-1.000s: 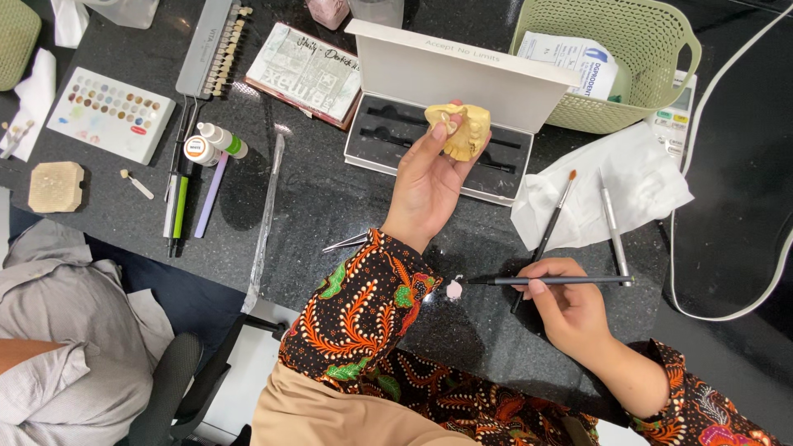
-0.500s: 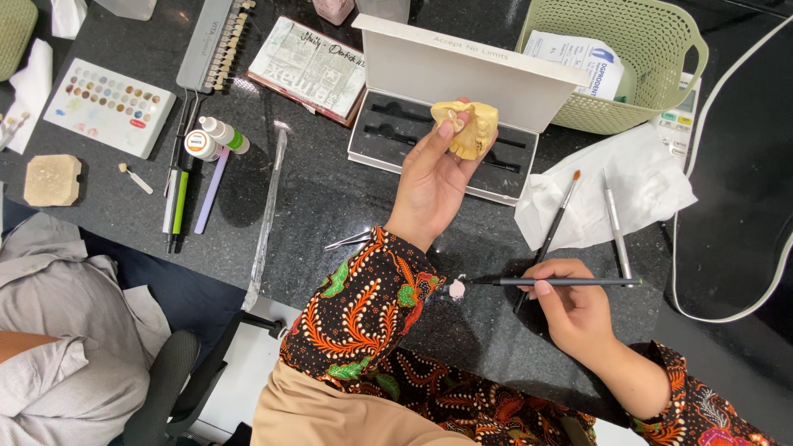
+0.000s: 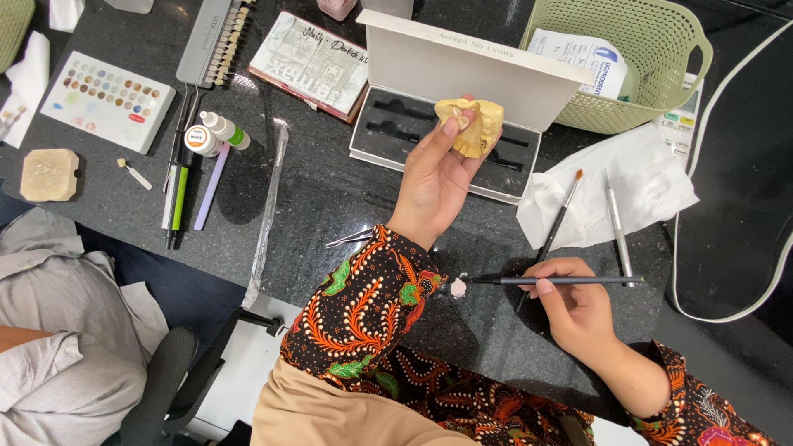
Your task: The person holds a dental cast and uses a fine brush to apply pink material to the gum area. They repeatedly dip the brush into a small pile of material on the table and carefully paint the surface of the model.
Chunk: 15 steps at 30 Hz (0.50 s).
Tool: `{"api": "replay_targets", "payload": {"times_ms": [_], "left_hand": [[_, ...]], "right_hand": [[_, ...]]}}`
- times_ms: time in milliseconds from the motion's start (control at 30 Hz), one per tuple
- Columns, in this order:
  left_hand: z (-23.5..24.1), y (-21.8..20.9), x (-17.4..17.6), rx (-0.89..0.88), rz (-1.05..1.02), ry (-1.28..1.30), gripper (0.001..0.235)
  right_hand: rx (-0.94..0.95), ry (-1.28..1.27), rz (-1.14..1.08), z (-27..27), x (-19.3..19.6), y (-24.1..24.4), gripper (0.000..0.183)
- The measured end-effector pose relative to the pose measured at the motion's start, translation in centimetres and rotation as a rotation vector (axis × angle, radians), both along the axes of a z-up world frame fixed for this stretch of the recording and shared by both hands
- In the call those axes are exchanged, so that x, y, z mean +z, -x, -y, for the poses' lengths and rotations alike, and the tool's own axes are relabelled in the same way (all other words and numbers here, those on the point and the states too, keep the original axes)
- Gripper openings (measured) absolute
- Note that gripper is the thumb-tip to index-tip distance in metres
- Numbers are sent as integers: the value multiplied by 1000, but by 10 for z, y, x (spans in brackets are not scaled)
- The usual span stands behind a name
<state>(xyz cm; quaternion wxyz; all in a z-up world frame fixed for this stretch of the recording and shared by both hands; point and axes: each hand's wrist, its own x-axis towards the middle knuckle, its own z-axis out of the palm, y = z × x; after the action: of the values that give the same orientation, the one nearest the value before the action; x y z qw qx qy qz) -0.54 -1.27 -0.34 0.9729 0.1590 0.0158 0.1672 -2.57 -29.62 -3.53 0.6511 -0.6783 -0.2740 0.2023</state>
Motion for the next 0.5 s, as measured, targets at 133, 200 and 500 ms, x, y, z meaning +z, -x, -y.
{"api": "replay_targets", "payload": {"times_ms": [133,200,500], "left_hand": [[0,-1,2,-9,0,-4,41],[0,0,1,-2,-13,-10,41],[29,8,12,-104,-81,57,39]], "right_hand": [[-14,-6,-9,1,0,-4,11],[-16,-26,-47,3,0,-4,10],[-152,-527,-387,25,42,-33,14]]}}
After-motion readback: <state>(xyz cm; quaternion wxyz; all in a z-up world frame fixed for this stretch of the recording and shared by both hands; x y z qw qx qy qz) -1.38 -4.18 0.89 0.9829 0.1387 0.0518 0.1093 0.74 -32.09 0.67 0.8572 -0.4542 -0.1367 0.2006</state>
